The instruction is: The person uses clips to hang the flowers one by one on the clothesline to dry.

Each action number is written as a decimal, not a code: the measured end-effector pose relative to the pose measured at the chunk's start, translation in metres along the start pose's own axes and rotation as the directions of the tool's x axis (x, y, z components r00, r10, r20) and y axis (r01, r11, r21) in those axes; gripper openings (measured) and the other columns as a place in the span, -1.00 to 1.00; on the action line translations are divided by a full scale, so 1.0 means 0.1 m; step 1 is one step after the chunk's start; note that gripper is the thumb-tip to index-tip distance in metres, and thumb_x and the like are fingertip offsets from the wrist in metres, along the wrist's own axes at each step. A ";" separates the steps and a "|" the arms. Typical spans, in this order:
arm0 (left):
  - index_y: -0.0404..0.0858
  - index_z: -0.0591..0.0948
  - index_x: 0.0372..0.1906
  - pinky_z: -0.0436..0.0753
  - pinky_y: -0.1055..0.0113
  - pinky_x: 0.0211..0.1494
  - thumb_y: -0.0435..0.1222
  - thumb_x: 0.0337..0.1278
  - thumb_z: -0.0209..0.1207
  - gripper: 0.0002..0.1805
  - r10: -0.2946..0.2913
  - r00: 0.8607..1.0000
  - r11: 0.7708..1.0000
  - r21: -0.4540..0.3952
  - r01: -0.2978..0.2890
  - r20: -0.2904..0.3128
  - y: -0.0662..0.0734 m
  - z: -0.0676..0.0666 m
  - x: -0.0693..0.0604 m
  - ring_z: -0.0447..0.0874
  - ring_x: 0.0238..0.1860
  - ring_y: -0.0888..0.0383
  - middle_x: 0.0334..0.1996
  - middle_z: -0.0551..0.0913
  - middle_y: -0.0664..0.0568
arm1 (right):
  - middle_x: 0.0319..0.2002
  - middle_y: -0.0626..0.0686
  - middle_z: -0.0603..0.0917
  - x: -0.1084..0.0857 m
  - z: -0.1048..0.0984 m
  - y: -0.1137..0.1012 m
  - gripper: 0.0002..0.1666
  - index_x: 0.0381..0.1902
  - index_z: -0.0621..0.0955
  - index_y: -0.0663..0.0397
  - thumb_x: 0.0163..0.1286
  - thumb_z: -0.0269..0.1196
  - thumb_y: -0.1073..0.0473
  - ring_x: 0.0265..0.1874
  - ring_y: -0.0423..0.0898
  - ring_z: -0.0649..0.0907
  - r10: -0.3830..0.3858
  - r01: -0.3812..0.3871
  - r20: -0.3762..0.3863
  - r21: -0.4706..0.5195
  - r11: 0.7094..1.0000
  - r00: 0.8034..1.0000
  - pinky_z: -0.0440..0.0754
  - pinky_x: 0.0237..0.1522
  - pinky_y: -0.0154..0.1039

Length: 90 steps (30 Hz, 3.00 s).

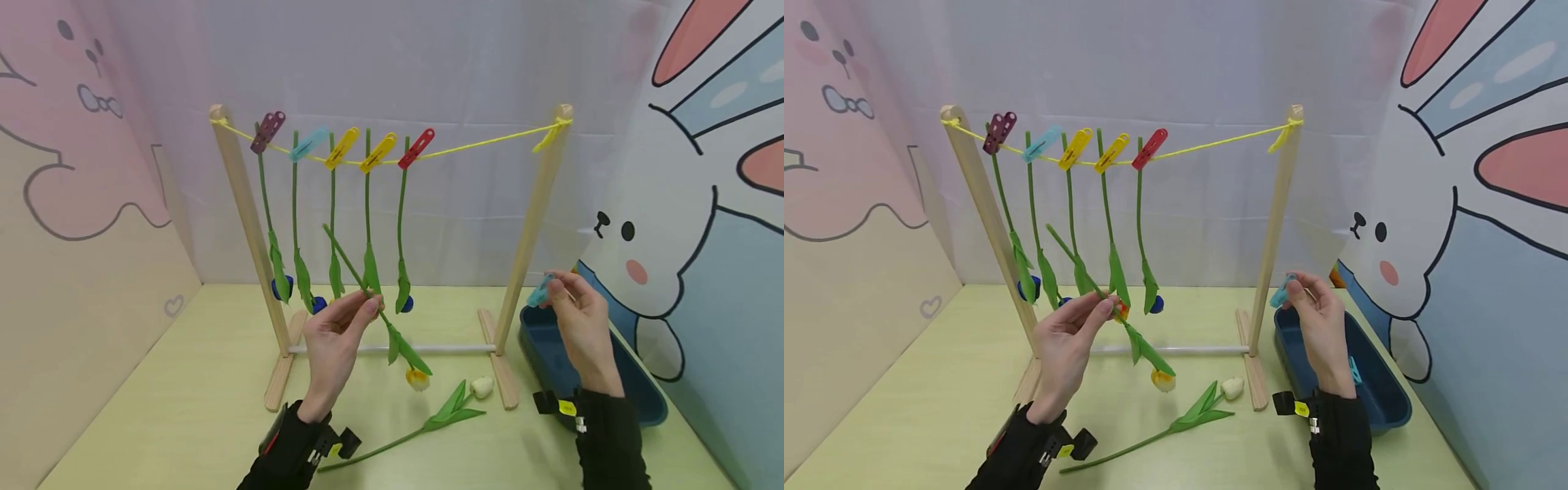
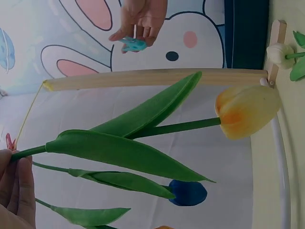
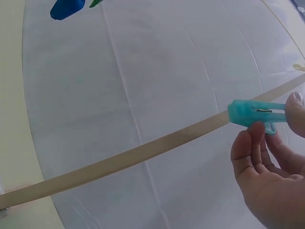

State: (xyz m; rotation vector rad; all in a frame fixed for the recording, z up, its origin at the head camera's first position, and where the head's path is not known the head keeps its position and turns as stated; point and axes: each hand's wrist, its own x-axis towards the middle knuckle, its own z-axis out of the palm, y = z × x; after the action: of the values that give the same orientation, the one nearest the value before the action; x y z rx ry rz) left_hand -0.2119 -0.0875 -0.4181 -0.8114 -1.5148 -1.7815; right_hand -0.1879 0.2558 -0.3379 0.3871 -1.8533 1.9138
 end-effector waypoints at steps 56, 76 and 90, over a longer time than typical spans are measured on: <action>-0.46 0.67 0.09 0.71 0.40 -0.35 -0.39 0.34 0.23 -0.70 -0.138 0.986 0.970 0.215 0.114 0.097 0.60 1.09 1.20 0.82 -0.17 -0.10 -0.08 0.76 -0.32 | -0.45 -0.16 0.65 1.27 0.98 -1.17 -0.91 -0.27 0.69 -0.02 0.32 0.36 0.29 -0.83 -0.24 0.23 -0.519 0.513 0.031 0.103 0.852 0.854 0.14 -0.68 -0.43; -0.41 0.70 0.06 0.67 0.42 -0.48 -0.37 0.35 0.23 -0.72 -0.131 0.988 0.954 0.282 0.104 0.080 0.59 1.13 1.32 0.84 -0.21 -0.09 -0.14 0.79 -0.26 | -0.53 -0.14 0.57 1.41 1.29 -1.31 -0.75 -0.48 0.69 -0.07 0.30 0.36 0.40 -0.85 -0.28 0.33 -0.476 0.478 -0.077 0.014 0.878 0.876 0.31 -0.69 -0.45; -0.38 0.72 0.05 0.64 0.45 -0.50 -0.36 0.34 0.24 -0.73 -0.137 0.987 0.935 0.339 0.101 0.083 0.61 1.14 1.37 0.84 -0.29 -0.06 -0.12 0.80 -0.23 | -0.57 -0.14 0.59 1.41 1.31 -1.34 -0.78 -0.52 0.68 -0.14 0.26 0.44 0.26 -0.86 -0.27 0.33 -0.355 0.347 -0.085 -0.091 0.933 0.931 0.30 -0.70 -0.43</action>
State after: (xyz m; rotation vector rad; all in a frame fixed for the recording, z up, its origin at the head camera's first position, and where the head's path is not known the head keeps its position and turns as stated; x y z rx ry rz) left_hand -0.2394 0.0066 -0.2569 -0.6617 -1.9073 -1.5212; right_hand -0.2570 0.1430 -0.1442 0.5473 -1.6545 1.5891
